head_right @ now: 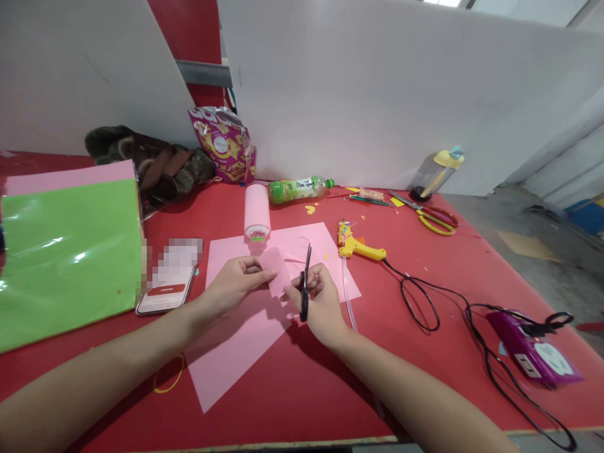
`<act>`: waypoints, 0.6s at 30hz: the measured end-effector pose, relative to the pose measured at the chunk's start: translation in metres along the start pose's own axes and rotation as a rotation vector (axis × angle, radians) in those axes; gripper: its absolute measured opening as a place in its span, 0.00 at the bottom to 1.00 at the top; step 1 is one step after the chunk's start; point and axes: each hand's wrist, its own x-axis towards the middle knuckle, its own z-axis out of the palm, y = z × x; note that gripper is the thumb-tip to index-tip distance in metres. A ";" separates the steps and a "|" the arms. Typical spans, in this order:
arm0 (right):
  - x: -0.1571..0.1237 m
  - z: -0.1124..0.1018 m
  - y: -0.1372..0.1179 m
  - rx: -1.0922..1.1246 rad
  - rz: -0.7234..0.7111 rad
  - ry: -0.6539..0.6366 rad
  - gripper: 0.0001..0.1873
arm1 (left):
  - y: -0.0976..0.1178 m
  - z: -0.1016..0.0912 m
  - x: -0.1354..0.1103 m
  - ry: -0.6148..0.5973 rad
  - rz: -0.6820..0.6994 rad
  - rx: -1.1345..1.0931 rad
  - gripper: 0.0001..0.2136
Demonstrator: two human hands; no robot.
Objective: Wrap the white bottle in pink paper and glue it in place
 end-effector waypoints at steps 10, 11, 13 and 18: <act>0.003 -0.001 0.004 0.060 -0.019 -0.001 0.22 | 0.002 0.002 -0.002 0.038 0.042 0.088 0.06; 0.004 -0.002 0.005 0.065 -0.024 -0.003 0.22 | 0.002 0.003 -0.003 0.047 0.044 0.096 0.06; 0.004 -0.002 0.006 0.068 -0.032 -0.002 0.21 | 0.001 0.004 -0.003 0.060 0.044 0.098 0.06; 0.005 -0.002 0.006 0.076 -0.033 0.016 0.22 | 0.000 0.006 -0.004 0.051 0.045 0.072 0.06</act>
